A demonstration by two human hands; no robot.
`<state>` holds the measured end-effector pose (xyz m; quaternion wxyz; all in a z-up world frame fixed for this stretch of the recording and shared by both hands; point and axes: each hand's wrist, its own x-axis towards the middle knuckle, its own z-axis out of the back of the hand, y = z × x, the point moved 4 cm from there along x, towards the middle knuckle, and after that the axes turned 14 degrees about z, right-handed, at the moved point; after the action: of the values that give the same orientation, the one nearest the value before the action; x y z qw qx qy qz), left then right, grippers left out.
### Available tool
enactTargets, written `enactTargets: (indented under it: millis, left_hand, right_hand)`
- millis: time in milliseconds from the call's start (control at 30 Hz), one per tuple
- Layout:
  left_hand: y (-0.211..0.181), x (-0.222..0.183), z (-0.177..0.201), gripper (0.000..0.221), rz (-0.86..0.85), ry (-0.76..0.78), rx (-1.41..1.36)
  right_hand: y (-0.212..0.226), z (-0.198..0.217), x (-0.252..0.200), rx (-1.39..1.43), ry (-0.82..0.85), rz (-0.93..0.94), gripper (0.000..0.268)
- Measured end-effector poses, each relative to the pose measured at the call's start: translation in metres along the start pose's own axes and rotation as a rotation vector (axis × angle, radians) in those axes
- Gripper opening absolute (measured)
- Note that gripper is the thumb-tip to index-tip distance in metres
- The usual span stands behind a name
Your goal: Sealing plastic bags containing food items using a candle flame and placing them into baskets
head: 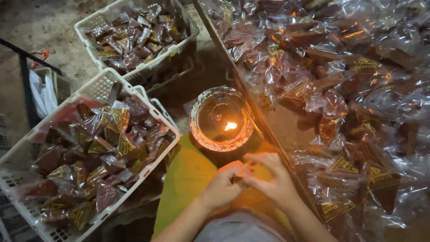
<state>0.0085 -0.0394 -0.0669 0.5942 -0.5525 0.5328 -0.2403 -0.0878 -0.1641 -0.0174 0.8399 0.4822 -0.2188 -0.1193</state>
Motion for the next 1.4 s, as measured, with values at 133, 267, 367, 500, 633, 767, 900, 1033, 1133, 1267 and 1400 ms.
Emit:
enactTargets:
  millis: [133,267,367,500,633,767,900,1033,1133,1267,1400]
  left_hand:
    - [0.08,0.03,0.003,0.018,0.435,0.085,-0.22]
    - [0.052,0.021,0.005,0.069,0.662,0.063,-0.268]
    - [0.051,0.029,0.002,0.042,0.783,-0.018,-0.376]
    - [0.064,0.034,0.007,0.03,0.753,-0.154,-0.427]
    - [0.063,0.031,0.005,0.035,0.771,-0.154,-0.402]
    - [0.061,0.019,0.008,0.039,0.753,-0.15,-0.327]
    - [0.031,-0.004,0.039,0.061,0.588,-0.355,0.054]
    - [0.041,-0.012,0.048,0.075,0.191,-0.467,0.738]
    - [0.037,-0.015,0.037,0.069,-0.049,-0.514,0.921]
    - [0.04,-0.015,0.031,0.068,-0.152,-0.623,0.989]
    - [0.032,-0.023,0.028,0.055,-0.167,-0.572,0.999]
  right_hand:
    - [-0.033,-0.025,0.015,0.242,-0.032,-0.385,0.011]
    - [-0.096,-0.055,0.031,0.214,-0.184,-0.425,0.012]
    - [-0.129,-0.075,0.037,0.249,-0.175,-0.517,0.014]
    - [-0.141,-0.083,0.043,0.198,-0.13,-0.579,0.033]
    - [-0.148,-0.086,0.036,0.182,-0.136,-0.68,0.04]
    - [-0.14,-0.077,0.022,0.322,-0.169,-0.57,0.038]
    - [-0.086,-0.062,0.004,0.812,-0.012,-0.732,0.028]
    - [-0.109,-0.063,-0.034,0.628,0.108,-0.769,0.031]
    - [-0.103,-0.064,-0.039,0.558,-0.048,-0.815,0.044]
    - [-0.072,-0.056,-0.029,0.579,-0.123,-0.642,0.045]
    - [-0.114,-0.062,-0.061,0.61,-0.144,-0.68,0.04]
